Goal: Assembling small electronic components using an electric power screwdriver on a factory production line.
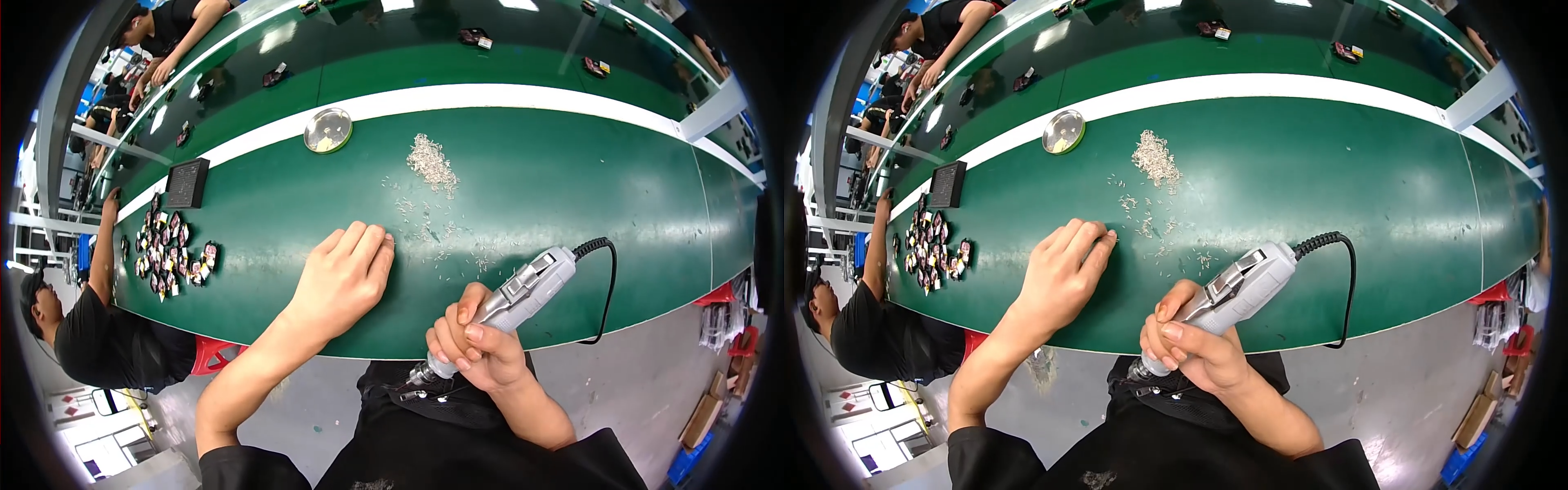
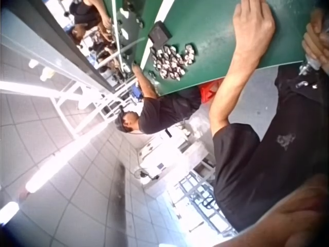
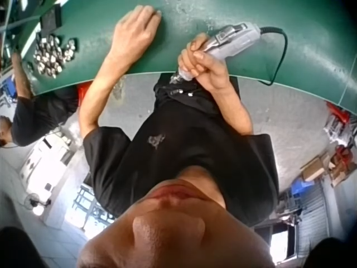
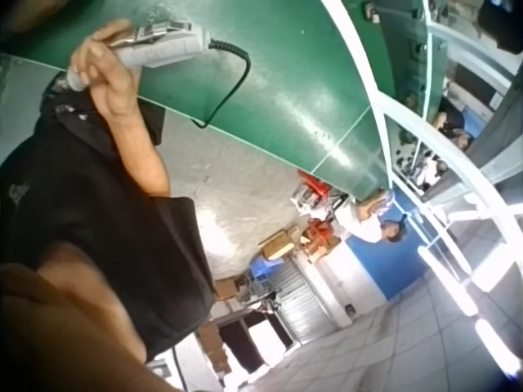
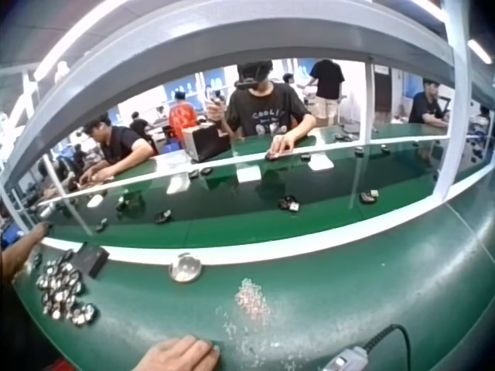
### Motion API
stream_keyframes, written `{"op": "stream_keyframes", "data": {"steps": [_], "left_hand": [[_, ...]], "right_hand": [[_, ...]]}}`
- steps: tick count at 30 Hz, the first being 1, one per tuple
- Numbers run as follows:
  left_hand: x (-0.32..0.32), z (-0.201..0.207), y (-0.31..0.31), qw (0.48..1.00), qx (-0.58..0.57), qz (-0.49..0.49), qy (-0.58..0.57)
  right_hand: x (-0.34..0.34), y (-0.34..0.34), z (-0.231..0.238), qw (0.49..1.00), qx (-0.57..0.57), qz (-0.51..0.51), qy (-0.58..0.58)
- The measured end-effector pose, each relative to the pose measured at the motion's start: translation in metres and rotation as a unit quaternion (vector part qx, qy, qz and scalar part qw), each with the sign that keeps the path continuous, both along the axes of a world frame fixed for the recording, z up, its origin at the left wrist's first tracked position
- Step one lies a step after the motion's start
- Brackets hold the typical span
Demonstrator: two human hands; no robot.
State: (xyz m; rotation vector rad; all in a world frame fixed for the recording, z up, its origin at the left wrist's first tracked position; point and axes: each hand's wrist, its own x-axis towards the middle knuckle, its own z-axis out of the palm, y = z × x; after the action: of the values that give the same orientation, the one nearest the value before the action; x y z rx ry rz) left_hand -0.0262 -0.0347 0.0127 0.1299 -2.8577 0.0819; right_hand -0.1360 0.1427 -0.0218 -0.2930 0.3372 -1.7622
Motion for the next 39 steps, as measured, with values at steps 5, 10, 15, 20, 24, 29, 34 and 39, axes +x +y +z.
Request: {"op": "stream_keyframes", "data": {"steps": [5,10,15,20,24,29,34,39], "left_hand": [[0.004,-0.009,0.001,0.999,0.031,0.017,0.028],[0.009,-0.009,0.022,0.986,0.115,0.077,0.096],[0.035,-0.003,0.055,0.893,0.394,0.146,0.162],[0.046,-0.009,0.087,0.600,0.731,0.185,0.268],[0.039,-0.015,0.099,0.538,0.780,0.119,0.297],[0.037,-0.014,0.108,0.489,0.811,0.082,0.311],[0.035,-0.013,0.107,0.483,0.817,0.081,0.306],[0.032,-0.014,0.103,0.505,0.808,0.082,0.292]], "right_hand": [[0.004,0.004,-0.001,1.000,0.003,-0.013,-0.010],[0.001,0.013,0.002,0.998,0.034,-0.041,-0.031],[-0.016,0.015,0.022,0.992,0.003,-0.126,-0.005],[-0.033,0.000,0.050,0.971,-0.099,-0.215,0.017],[-0.035,-0.010,0.056,0.967,-0.132,-0.217,0.015],[-0.030,-0.011,0.049,0.971,-0.125,-0.201,0.027],[-0.030,-0.011,0.044,0.973,-0.122,-0.194,0.027],[-0.032,-0.013,0.042,0.973,-0.119,-0.192,0.040]]}}
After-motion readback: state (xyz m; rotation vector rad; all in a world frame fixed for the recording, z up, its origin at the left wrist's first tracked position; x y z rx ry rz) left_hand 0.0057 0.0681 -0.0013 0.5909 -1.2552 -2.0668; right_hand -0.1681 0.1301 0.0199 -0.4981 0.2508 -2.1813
